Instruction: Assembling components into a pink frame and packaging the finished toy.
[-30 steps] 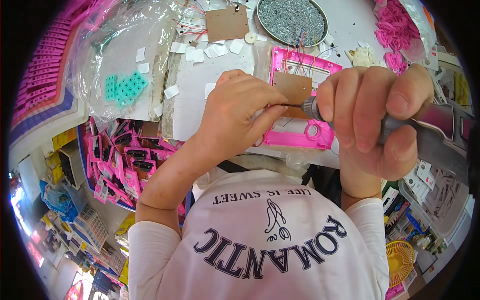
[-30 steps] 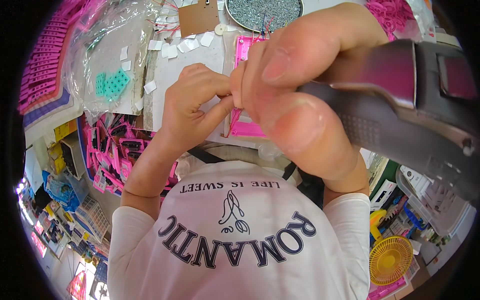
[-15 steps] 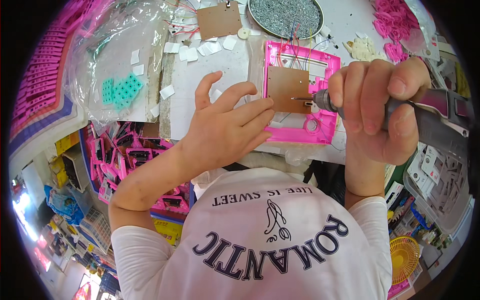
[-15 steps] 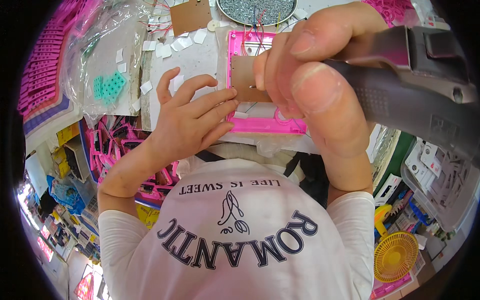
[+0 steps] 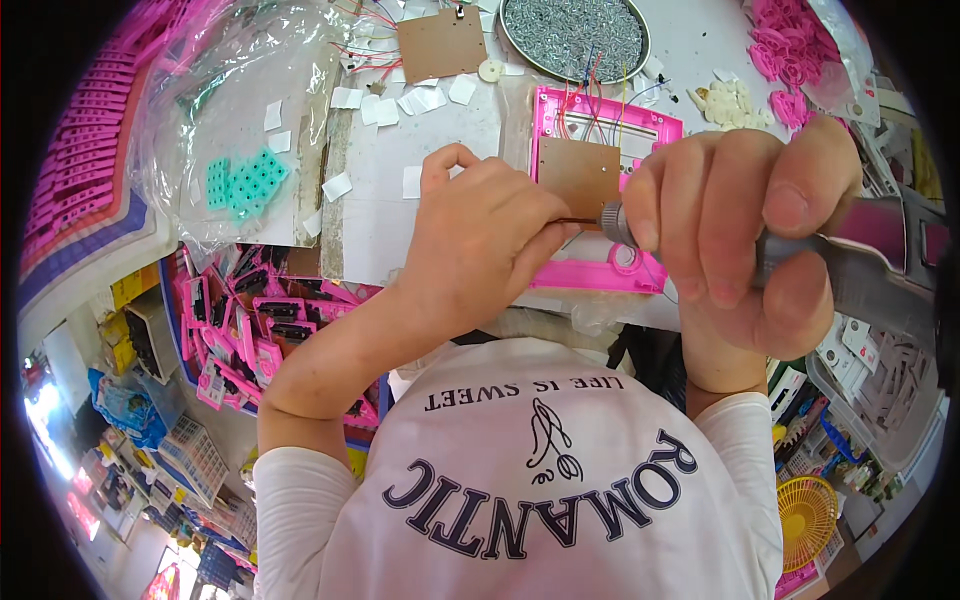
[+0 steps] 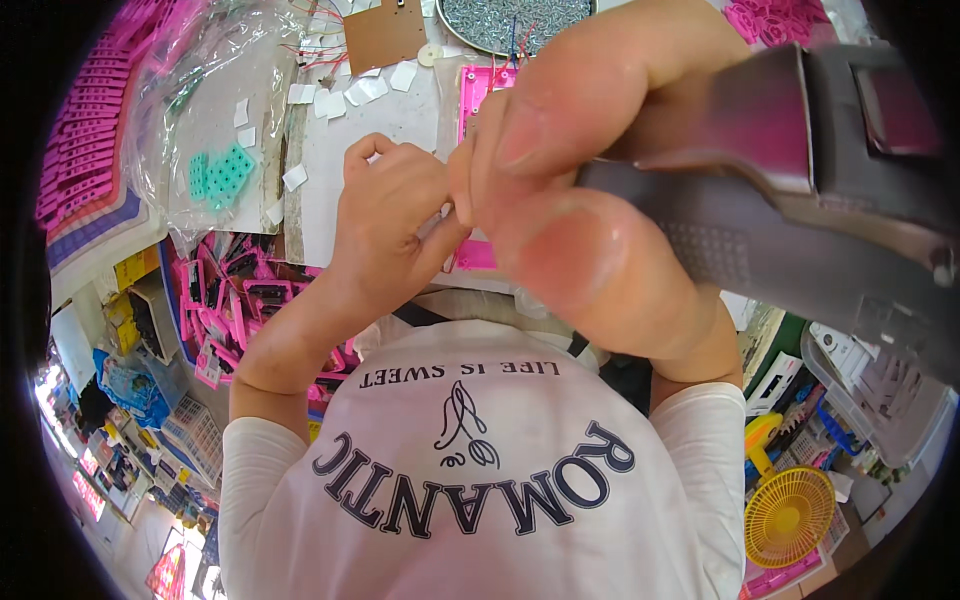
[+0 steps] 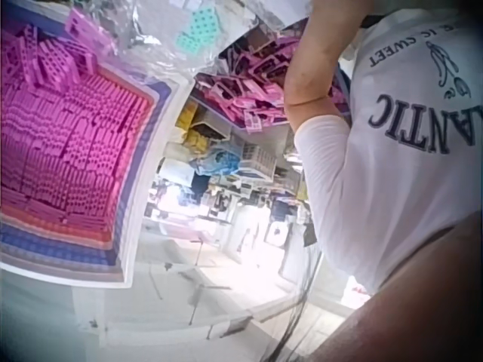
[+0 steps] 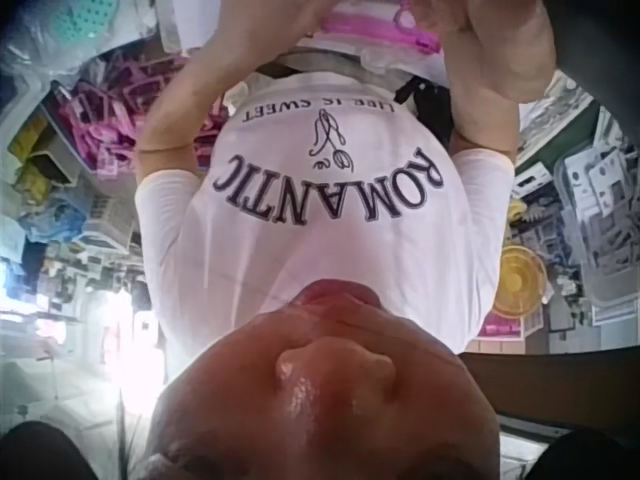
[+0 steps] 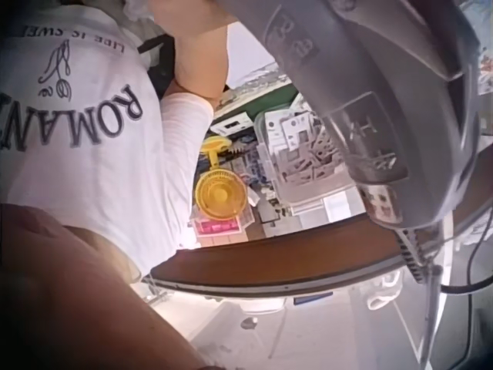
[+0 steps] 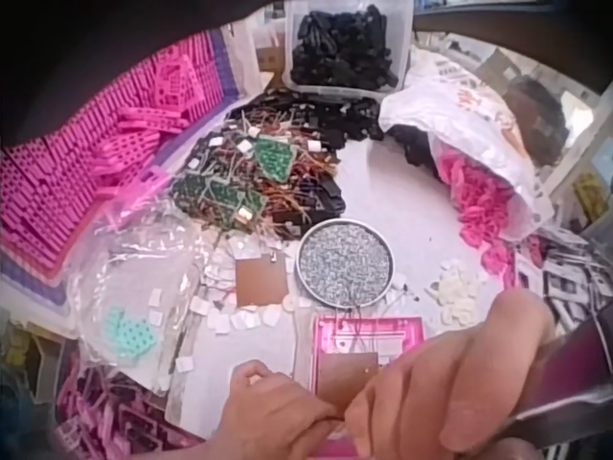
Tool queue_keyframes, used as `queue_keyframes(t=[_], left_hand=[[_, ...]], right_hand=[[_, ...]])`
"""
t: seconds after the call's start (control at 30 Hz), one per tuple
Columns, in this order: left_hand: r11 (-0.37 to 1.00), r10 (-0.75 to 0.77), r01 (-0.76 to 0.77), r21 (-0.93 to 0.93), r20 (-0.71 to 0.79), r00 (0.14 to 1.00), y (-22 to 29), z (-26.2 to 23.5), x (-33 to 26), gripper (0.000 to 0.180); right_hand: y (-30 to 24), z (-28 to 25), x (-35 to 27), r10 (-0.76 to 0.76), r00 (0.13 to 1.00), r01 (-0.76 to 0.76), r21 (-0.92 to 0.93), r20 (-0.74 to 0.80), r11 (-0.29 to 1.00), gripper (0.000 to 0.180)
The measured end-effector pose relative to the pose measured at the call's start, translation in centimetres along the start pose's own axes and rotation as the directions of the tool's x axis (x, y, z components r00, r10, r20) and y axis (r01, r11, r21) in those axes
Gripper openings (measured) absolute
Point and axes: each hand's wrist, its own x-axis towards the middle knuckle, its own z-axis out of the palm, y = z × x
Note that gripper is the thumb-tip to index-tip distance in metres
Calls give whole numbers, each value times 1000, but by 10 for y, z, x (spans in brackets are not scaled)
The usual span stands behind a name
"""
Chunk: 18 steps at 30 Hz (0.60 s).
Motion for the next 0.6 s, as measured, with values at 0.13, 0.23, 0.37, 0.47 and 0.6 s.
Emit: queue_keyframes(t=[0.13, 0.23, 0.37, 0.47, 0.6], left_hand=[[1000, -14, 14, -21, -4, 1000, -9, -1, -7, 15], [998, -60, 60, -1, 25, 998, -14, -10, -11, 15], [1000, -15, 16, 25, -61, 998, -17, -1, -11, 17], [997, -70, 66, -32, -128, 989, -18, 8, -10, 18], [971, -202, 171, -168, -184, 962, -16, 22, -6, 16]], right_hand=[[11, -11, 1, -104, 991, 107, 22, -88, 994, 21], [34, -5, 14, -134, 968, 135, -11, -212, 991, 15], [69, -3, 27, -195, 937, 180, -81, -288, 980, 7], [74, -4, 28, -183, 946, 157, -114, -267, 981, 7], [74, -4, 28, -167, 949, 154, -70, -267, 986, 7]])
